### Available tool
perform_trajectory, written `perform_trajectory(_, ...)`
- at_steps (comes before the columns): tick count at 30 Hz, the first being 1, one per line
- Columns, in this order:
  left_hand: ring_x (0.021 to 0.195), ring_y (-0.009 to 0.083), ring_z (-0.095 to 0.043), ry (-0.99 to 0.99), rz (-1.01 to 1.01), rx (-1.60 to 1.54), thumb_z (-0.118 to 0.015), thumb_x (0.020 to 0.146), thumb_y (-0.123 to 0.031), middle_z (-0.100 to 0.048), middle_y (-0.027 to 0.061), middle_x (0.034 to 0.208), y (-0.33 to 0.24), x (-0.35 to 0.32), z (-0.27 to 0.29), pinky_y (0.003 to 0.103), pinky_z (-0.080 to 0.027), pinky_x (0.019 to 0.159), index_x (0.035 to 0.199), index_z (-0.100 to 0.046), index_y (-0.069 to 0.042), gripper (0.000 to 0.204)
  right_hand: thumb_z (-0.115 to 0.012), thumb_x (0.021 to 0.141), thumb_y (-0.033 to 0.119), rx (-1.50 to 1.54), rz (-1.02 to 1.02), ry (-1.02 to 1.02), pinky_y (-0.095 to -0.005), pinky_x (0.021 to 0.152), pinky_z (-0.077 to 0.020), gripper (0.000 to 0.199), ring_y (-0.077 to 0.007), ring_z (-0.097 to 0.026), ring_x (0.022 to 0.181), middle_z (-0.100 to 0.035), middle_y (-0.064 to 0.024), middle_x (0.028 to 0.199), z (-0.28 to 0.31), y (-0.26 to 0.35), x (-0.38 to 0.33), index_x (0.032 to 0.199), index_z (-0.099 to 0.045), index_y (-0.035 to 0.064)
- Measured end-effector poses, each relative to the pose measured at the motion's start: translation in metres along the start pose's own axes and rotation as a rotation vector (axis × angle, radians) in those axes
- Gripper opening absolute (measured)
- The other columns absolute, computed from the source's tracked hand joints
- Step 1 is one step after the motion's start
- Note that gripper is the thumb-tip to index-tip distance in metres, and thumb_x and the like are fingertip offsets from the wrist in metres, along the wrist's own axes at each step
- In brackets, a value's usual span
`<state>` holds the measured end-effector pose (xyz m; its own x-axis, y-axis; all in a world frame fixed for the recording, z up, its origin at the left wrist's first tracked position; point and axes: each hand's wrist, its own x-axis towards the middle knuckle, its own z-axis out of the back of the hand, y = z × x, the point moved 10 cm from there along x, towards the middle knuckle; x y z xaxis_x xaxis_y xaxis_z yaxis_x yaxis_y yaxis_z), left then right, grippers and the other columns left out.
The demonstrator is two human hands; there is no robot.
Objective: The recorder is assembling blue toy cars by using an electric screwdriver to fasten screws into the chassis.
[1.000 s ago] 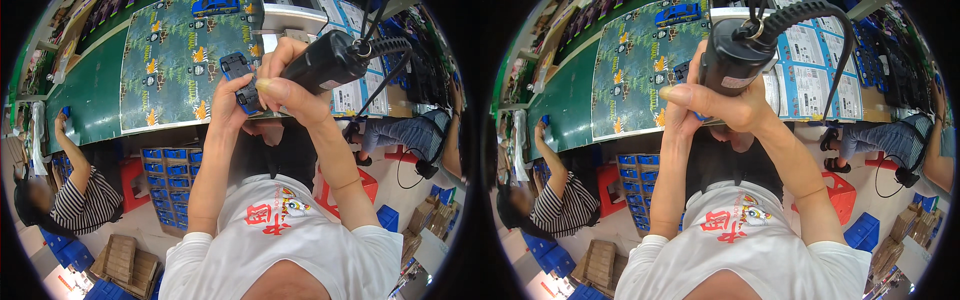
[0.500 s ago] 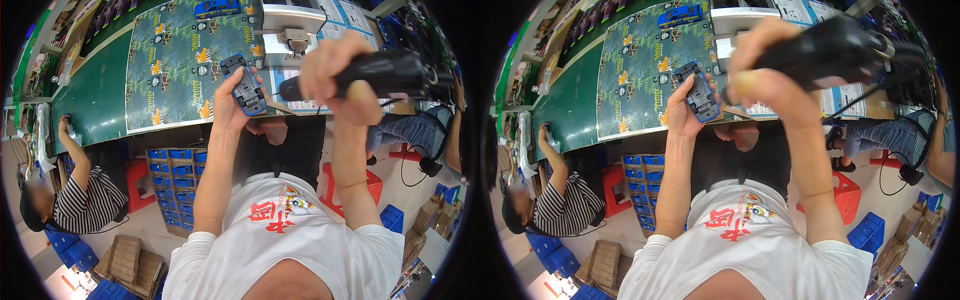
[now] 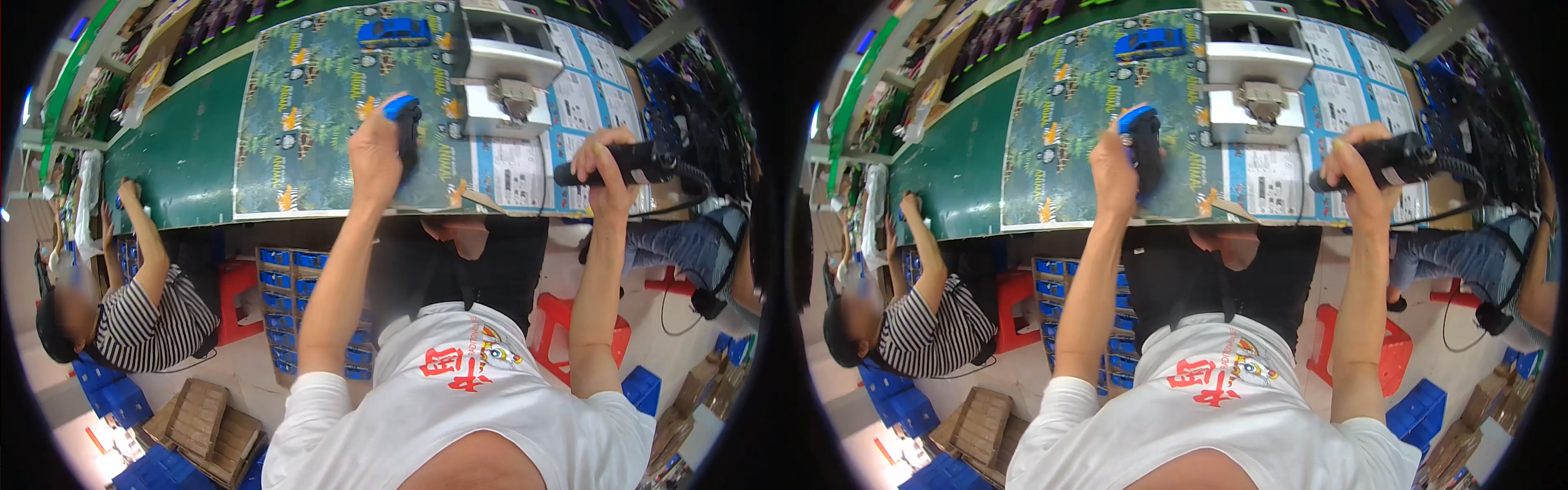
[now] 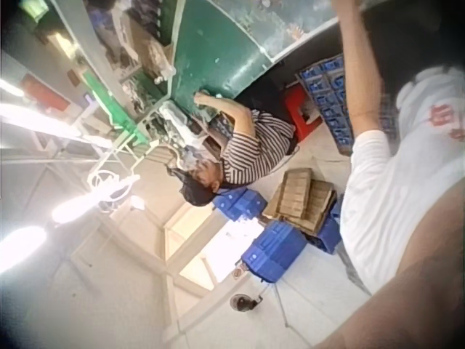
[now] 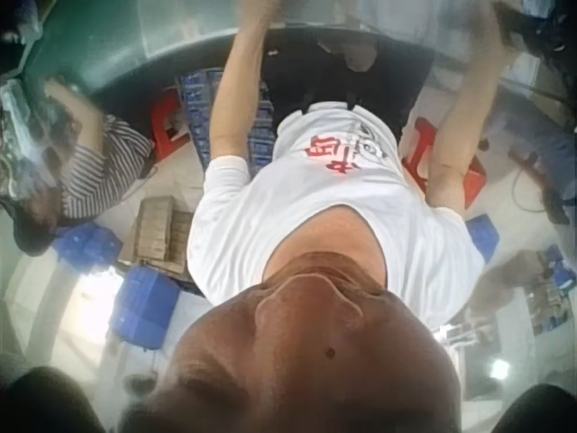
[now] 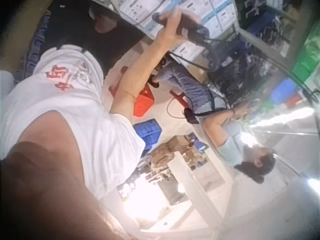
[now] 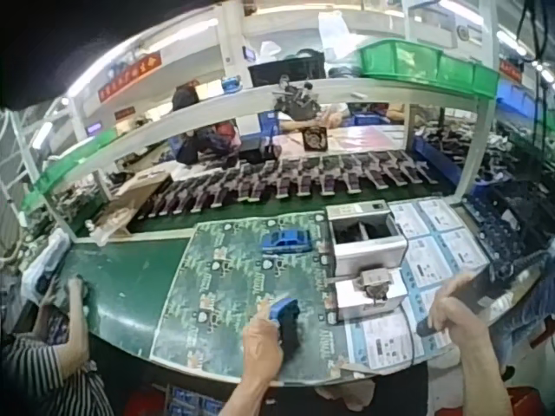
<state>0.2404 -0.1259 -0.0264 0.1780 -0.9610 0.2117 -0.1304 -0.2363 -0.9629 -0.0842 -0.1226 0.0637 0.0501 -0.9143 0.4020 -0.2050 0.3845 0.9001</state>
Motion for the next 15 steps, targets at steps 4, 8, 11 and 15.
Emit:
perform_trajectory(4,0.085,0.0286,-0.062,0.285,-0.730,1.191,-0.079,0.061,-0.062,-0.060,0.0096,0.092,-0.065,0.014,-0.014,0.038,-0.051,0.074,0.125,-0.062,-0.010,0.085,-0.063,0.091,0.006,0.034,-0.014,-0.075,-0.0310,0.057,-0.0462,0.011,-0.0137,-0.050,0.054,-0.052,-0.0053,0.066,0.020,-0.010,-0.008,0.093,-0.053,0.0028)
perform_trajectory(8,0.110,0.0291,-0.055,0.573,-0.628,1.499,-0.069,0.067,-0.071,-0.057,0.0105,0.110,-0.043,0.020,0.042,0.047,-0.041,0.097,0.136,-0.054,-0.012,0.092,-0.060,0.092,0.005,0.064,-0.011,-0.057,-0.0305,0.057,-0.0439,0.009,-0.0141,-0.048,0.055,-0.048,-0.0051,0.069,0.026,-0.014,-0.008,0.093,-0.052,0.0027)
perform_trajectory(11,0.139,0.0327,-0.038,0.440,-0.541,1.781,-0.071,0.066,-0.071,-0.043,0.0153,0.146,-0.068,0.019,0.130,0.061,-0.018,0.116,0.147,-0.043,-0.013,0.104,-0.059,0.093,0.007,0.110,-0.019,-0.029,-0.0295,0.056,-0.0425,0.009,-0.0140,-0.047,0.056,-0.048,-0.0054,0.070,0.024,-0.017,-0.006,0.093,-0.050,0.0042)
perform_trajectory(15,0.141,0.0351,-0.035,0.075,-0.500,1.763,-0.077,0.062,-0.068,-0.038,0.0175,0.151,-0.102,-0.011,0.210,0.062,-0.018,0.115,0.148,-0.040,-0.011,0.110,-0.058,0.095,0.011,0.156,-0.019,0.002,-0.0283,0.056,-0.0415,0.011,-0.0136,-0.045,0.056,-0.047,-0.0050,0.070,0.026,-0.022,-0.001,0.093,-0.050,0.0049)
